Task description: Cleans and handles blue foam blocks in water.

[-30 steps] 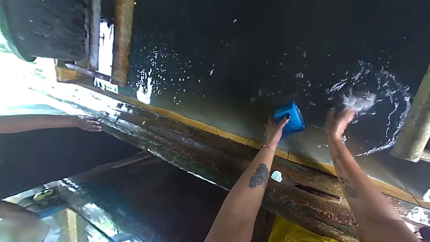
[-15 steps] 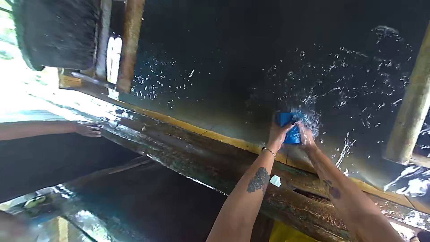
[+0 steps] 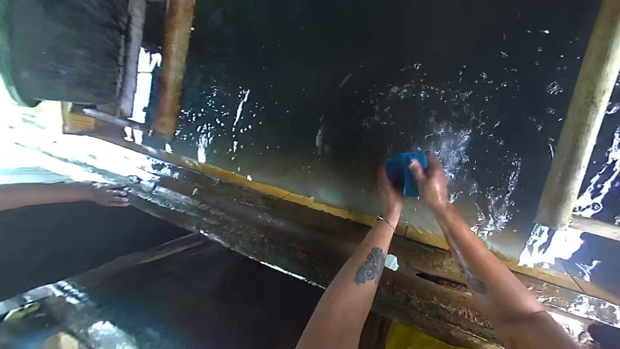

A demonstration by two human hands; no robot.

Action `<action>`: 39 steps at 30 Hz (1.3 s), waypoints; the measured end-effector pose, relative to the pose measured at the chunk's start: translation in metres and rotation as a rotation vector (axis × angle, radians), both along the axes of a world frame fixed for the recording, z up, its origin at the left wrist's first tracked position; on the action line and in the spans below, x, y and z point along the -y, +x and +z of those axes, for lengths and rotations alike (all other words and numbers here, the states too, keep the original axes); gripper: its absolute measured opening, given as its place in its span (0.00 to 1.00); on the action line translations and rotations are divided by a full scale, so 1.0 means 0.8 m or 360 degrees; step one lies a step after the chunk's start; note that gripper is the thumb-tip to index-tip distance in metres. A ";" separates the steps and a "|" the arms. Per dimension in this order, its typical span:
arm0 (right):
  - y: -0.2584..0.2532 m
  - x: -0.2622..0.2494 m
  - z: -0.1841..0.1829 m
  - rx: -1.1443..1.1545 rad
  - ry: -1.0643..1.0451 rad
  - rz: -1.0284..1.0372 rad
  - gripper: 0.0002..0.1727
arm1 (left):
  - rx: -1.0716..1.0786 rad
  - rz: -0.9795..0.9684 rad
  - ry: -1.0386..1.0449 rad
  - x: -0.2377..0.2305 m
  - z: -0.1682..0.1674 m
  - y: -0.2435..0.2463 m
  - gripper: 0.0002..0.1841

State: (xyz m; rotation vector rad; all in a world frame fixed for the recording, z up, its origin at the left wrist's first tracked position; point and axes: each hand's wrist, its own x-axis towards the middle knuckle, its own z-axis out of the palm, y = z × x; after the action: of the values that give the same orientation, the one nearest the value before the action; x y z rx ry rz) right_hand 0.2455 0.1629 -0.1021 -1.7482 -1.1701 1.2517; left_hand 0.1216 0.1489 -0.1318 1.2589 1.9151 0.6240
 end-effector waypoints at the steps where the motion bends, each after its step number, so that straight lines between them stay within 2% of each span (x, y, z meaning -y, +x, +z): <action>1: -0.003 0.000 -0.015 -0.0193 -0.0011 0.0098 0.32 | 0.0187 0.0123 -0.0142 0.002 -0.010 0.000 0.40; 3: -0.001 0.002 -0.049 -0.0711 -0.0086 0.0158 0.36 | 0.0587 0.0469 -0.0476 0.003 -0.023 -0.008 0.36; 5: 0.000 0.009 -0.079 -0.1006 -0.0436 0.0050 0.42 | 0.0594 0.0710 -0.0772 0.001 -0.036 -0.016 0.26; 7: -0.009 0.015 -0.105 -0.1022 -0.0815 -0.0043 0.36 | 0.0389 0.0672 -0.0944 -0.002 -0.050 -0.020 0.20; 8: -0.013 0.016 -0.114 -0.1040 -0.0969 -0.0028 0.29 | 0.0382 0.0637 -0.0973 -0.002 -0.049 -0.022 0.21; 10: -0.009 0.013 -0.116 -0.1150 -0.1075 0.0034 0.24 | 0.0528 0.0632 -0.0959 -0.002 -0.032 -0.026 0.21; 12: 0.003 0.003 -0.089 -0.1217 -0.0969 0.0071 0.24 | 0.0838 0.0646 -0.0894 -0.001 -0.003 -0.040 0.19; 13: 0.012 0.001 -0.070 -0.1249 -0.0826 0.0154 0.28 | 0.1036 0.0616 -0.0804 0.003 0.014 -0.047 0.17; 14: 0.020 -0.001 -0.048 -0.1258 -0.0683 0.0235 0.36 | 0.1221 0.0525 -0.0708 0.006 0.032 -0.054 0.19; 15: 0.027 -0.004 -0.022 -0.1219 -0.0559 0.0297 0.39 | 0.1357 0.0337 -0.0631 0.007 0.053 -0.060 0.24; 16: 0.032 -0.004 0.005 -0.1162 -0.0455 0.0333 0.41 | 0.1388 0.0179 -0.0561 0.007 0.071 -0.061 0.27; 17: 0.034 0.001 0.028 -0.1142 -0.0359 0.0370 0.46 | 0.1395 0.0174 -0.0495 0.009 0.085 -0.058 0.28; 19: 0.033 0.014 0.064 -0.1124 -0.0144 0.0532 0.56 | 0.1469 0.0472 -0.0338 0.015 0.109 -0.044 0.25; 22: 0.025 0.038 0.098 -0.0970 0.0199 0.0764 0.63 | 0.1561 0.0735 -0.0188 0.027 0.155 -0.032 0.22; 23: 0.021 0.048 0.105 -0.0935 0.0242 0.0733 0.62 | 0.1510 0.0737 -0.0068 0.030 0.167 -0.031 0.20; 25: 0.009 0.070 0.113 -0.1009 0.0242 0.0525 0.58 | 0.1068 0.0705 0.0244 0.033 0.184 -0.029 0.14; 28: -0.009 0.114 0.112 -0.1250 0.0143 0.0370 0.52 | 0.0419 0.0782 0.0446 0.059 0.204 -0.054 0.19; 30: -0.022 0.139 0.112 -0.1430 -0.0041 0.0249 0.47 | 0.0275 0.0941 0.0452 0.080 0.212 -0.085 0.21; 33: -0.039 0.172 0.101 -0.1516 -0.0409 0.0074 0.38 | 0.0188 0.1159 0.0259 0.118 0.204 -0.150 0.24; 35: -0.050 0.185 0.100 -0.1433 -0.0415 0.0056 0.36 | -0.0027 0.1074 0.0019 0.146 0.182 -0.203 0.26; 37: -0.060 0.190 0.101 -0.1224 -0.0253 0.0148 0.39 | -0.0305 0.0862 -0.0207 0.175 0.168 -0.241 0.31; 39: -0.061 0.185 0.103 -0.0748 -0.0036 0.0376 0.43 | -0.0437 0.0652 -0.0010 0.195 0.182 -0.237 0.38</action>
State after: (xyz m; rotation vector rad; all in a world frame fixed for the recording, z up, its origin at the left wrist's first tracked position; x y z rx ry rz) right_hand 0.1965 0.0146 -0.0198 -1.2530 -1.0990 1.7066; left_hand -0.0682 -0.0070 0.0135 0.9913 2.4329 0.6746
